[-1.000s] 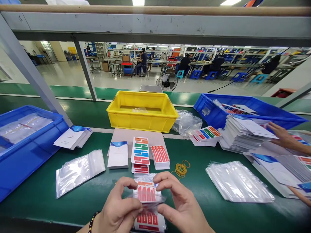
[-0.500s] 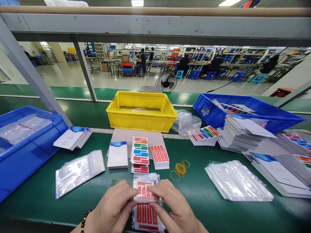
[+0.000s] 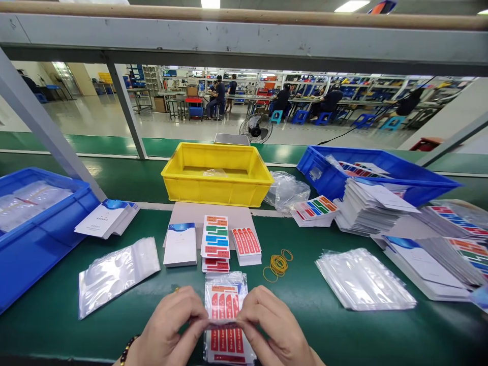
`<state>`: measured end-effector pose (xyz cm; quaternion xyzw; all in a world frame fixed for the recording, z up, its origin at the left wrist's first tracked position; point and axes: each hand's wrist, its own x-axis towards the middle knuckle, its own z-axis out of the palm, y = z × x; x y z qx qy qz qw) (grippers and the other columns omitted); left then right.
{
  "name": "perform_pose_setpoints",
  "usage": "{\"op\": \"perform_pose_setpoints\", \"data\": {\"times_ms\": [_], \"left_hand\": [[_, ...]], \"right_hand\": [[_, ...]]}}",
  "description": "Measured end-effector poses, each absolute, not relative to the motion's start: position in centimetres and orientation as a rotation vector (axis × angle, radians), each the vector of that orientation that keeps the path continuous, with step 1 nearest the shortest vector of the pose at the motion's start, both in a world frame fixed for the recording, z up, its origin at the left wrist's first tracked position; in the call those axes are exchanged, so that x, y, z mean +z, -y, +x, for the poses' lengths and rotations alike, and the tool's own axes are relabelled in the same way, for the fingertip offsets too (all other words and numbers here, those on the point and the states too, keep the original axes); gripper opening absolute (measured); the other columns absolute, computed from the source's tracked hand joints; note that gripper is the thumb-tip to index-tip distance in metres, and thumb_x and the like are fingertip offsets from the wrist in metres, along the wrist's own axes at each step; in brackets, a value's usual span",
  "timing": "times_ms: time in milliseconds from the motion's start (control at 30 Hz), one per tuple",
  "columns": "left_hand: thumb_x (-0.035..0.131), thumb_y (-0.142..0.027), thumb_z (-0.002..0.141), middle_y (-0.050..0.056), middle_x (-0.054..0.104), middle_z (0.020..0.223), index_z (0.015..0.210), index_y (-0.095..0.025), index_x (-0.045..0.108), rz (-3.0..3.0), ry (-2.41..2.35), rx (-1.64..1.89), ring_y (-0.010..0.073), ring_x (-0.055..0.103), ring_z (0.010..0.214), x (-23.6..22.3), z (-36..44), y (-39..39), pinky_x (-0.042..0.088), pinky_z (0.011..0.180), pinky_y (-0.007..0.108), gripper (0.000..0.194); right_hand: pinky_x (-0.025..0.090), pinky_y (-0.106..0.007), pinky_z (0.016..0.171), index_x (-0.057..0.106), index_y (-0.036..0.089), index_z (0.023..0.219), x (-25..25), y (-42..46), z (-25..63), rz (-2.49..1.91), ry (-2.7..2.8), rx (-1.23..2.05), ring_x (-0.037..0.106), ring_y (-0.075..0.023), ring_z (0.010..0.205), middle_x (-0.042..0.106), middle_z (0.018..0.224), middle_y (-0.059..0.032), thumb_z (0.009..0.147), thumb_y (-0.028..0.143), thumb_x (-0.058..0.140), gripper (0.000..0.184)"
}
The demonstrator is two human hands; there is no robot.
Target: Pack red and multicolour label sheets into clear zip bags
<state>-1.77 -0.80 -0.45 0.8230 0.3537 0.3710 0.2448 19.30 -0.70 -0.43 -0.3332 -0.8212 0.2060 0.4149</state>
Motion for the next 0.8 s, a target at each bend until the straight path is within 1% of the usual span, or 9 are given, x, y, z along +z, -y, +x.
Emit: {"op": "perform_pose_setpoints", "data": {"times_ms": [167, 233, 333, 433, 533, 667, 733, 800], "left_hand": [[0.042, -0.007, 0.082, 0.001, 0.055, 0.064, 0.076, -0.019, 0.050, 2.217, -0.950, 1.056, 0.0126, 0.051, 0.060, -0.5, -2.0, 0.8, 0.042, 0.055, 0.023, 0.015], [0.042, -0.006, 0.082, 0.001, 0.054, 0.064, 0.076, -0.019, 0.049, 2.214, -0.931, 1.058, 0.0123, 0.050, 0.059, -0.6, -2.1, 0.8, 0.042, 0.055, 0.023, 0.015], [0.046, -0.006, 0.082, 0.001, 0.055, 0.066, 0.083, -0.018, 0.051, 2.220, -0.923, 1.049, 0.0122, 0.051, 0.060, -0.8, -2.4, 0.7, 0.044, 0.055, 0.023, 0.013], [0.046, -0.005, 0.082, 0.002, 0.058, 0.069, 0.088, -0.018, 0.051, 2.231, -0.893, 1.048, 0.0128, 0.053, 0.063, -1.0, -2.6, 0.5, 0.046, 0.058, 0.023, 0.015], [0.044, -0.003, 0.082, 0.002, 0.058, 0.069, 0.086, -0.018, 0.050, 2.265, -0.860, 1.061, 0.0128, 0.053, 0.063, -1.0, -2.7, 0.5, 0.046, 0.058, 0.024, 0.017], [0.041, -0.004, 0.082, 0.001, 0.055, 0.066, 0.080, -0.019, 0.048, 2.293, -0.910, 1.045, 0.0127, 0.051, 0.060, -0.7, -2.6, 0.7, 0.044, 0.056, 0.023, 0.017], [0.039, -0.005, 0.083, 0.001, 0.054, 0.064, 0.077, -0.019, 0.047, 2.288, -0.933, 1.043, 0.0126, 0.049, 0.059, -0.6, -2.4, 0.7, 0.043, 0.055, 0.023, 0.017], [0.038, -0.007, 0.083, 0.001, 0.054, 0.064, 0.076, -0.019, 0.047, 2.287, -0.945, 1.038, 0.0127, 0.050, 0.058, -0.5, -2.1, 0.7, 0.043, 0.054, 0.023, 0.017]], "right_hand": [[0.043, -0.029, 0.056, 0.058, 0.018, 0.085, -0.6, 0.8, 19.6, -0.836, 2.077, 0.526, 0.051, -0.0167, 0.063, 0.058, 0.069, -0.0053, 0.083, 0.012, 0.048, 0.011], [0.043, -0.029, 0.055, 0.058, 0.018, 0.084, -0.8, 0.8, 19.8, -0.855, 2.062, 0.525, 0.051, -0.0169, 0.063, 0.058, 0.069, -0.0051, 0.082, 0.013, 0.049, 0.011], [0.041, -0.029, 0.054, 0.058, 0.018, 0.078, -1.1, 0.8, 20.1, -0.859, 2.031, 0.520, 0.051, -0.0158, 0.061, 0.057, 0.066, -0.0042, 0.081, 0.010, 0.048, 0.014], [0.041, -0.029, 0.055, 0.059, 0.018, 0.077, -1.4, 0.9, 20.3, -0.841, 2.003, 0.536, 0.050, -0.0150, 0.060, 0.057, 0.063, -0.0033, 0.080, 0.010, 0.049, 0.014], [0.042, -0.028, 0.056, 0.060, 0.019, 0.076, -1.4, 1.0, 20.5, -0.869, 1.982, 0.573, 0.051, -0.0149, 0.061, 0.057, 0.064, -0.0030, 0.081, 0.012, 0.050, 0.014], [0.044, -0.028, 0.056, 0.060, 0.019, 0.083, -1.4, 0.9, 20.4, -0.894, 1.979, 0.596, 0.053, -0.0157, 0.063, 0.058, 0.068, -0.0039, 0.082, 0.017, 0.054, 0.007], [0.043, -0.028, 0.057, 0.060, 0.018, 0.080, -1.5, 0.9, 20.3, -0.878, 1.983, 0.578, 0.053, -0.0157, 0.063, 0.058, 0.068, -0.0040, 0.082, 0.016, 0.052, 0.009], [0.042, -0.028, 0.057, 0.058, 0.018, 0.076, -1.6, 0.8, 20.2, -0.869, 1.983, 0.553, 0.052, -0.0155, 0.063, 0.057, 0.066, -0.0038, 0.084, 0.014, 0.048, 0.014]]}}
